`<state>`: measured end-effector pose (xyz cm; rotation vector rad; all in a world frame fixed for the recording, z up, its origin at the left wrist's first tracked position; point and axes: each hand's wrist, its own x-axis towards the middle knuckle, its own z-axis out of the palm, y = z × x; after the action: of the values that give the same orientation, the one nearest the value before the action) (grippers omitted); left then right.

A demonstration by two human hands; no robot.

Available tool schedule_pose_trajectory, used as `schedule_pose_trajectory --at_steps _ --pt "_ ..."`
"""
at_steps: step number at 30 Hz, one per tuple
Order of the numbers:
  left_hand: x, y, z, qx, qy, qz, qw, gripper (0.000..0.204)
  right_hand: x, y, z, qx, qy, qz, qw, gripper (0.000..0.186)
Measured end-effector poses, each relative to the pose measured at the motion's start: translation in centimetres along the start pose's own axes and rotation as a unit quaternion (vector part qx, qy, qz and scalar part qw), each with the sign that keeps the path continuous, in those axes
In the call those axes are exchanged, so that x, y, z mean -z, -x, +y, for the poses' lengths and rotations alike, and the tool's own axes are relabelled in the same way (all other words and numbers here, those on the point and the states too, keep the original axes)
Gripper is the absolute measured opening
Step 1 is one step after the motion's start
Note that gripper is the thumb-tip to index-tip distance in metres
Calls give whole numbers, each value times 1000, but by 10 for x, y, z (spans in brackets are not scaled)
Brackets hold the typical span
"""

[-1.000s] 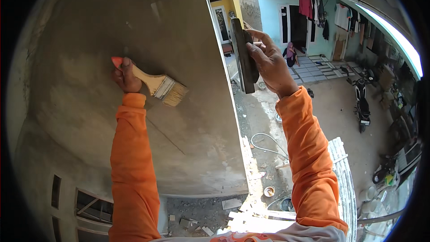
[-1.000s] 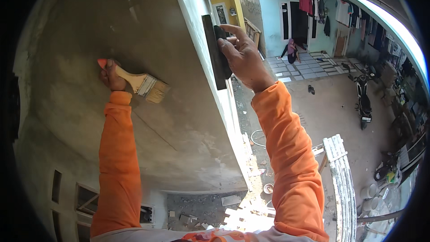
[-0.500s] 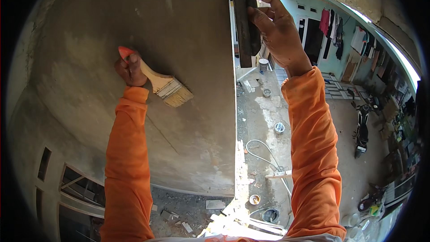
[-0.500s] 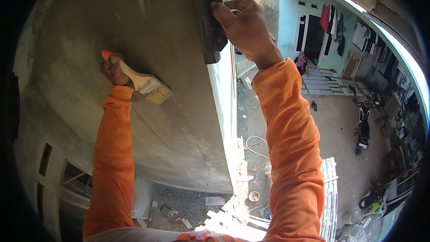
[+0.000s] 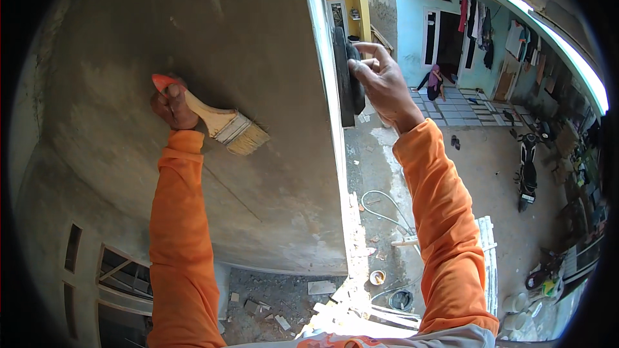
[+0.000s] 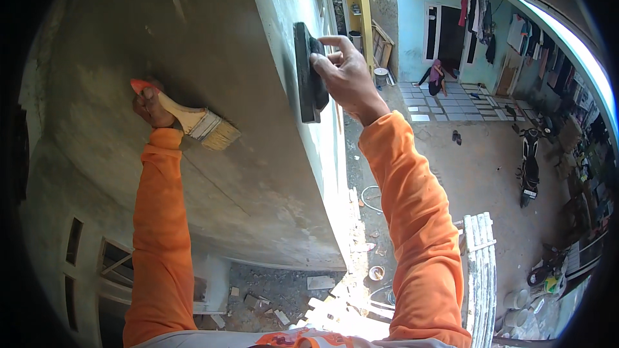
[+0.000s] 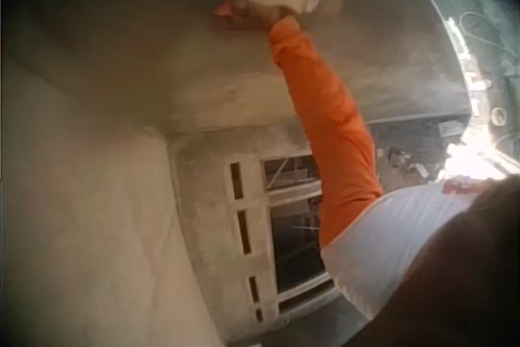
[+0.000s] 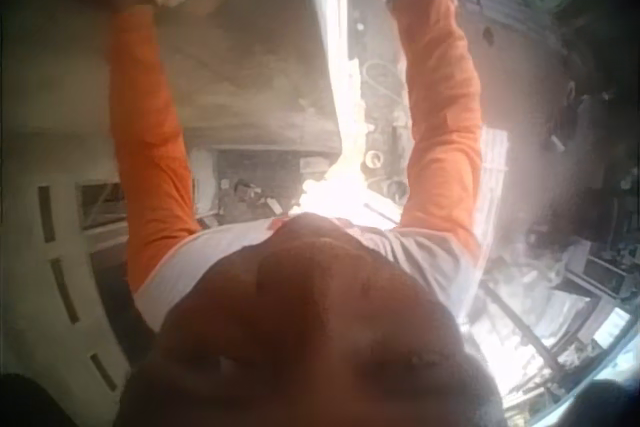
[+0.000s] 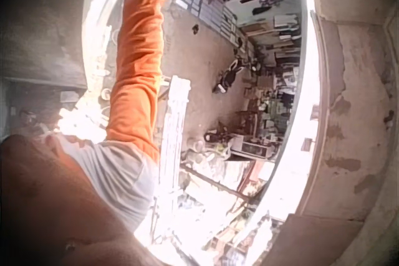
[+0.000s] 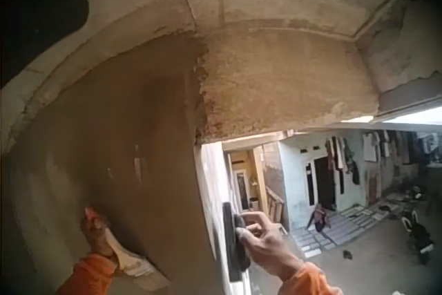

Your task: The person smooths the plaster along a wall corner using a float and a wooden block, dips a brush into a bucket of water, and smooths the wall surface with the float while holding the brush.

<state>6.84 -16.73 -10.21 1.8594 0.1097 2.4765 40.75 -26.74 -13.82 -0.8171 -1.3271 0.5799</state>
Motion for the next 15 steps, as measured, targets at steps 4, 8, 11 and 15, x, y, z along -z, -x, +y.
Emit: schedule_pose_trajectory --at_steps 4,8,11,15 --pt "8 -3 -1 39 -48 15 998 47 -18 -24 -108 100 122 -2 988 20" --pt "3 -2 2 35 -30 24 999 45 -27 -13 -64 87 88 17 992 41" --pt "10 -10 6 30 -49 -6 998 45 -23 32 25 -45 -6 4 999 37" --pt "5 1 -13 10 -61 47 997 49 8 55 91 -149 104 -8 983 39"
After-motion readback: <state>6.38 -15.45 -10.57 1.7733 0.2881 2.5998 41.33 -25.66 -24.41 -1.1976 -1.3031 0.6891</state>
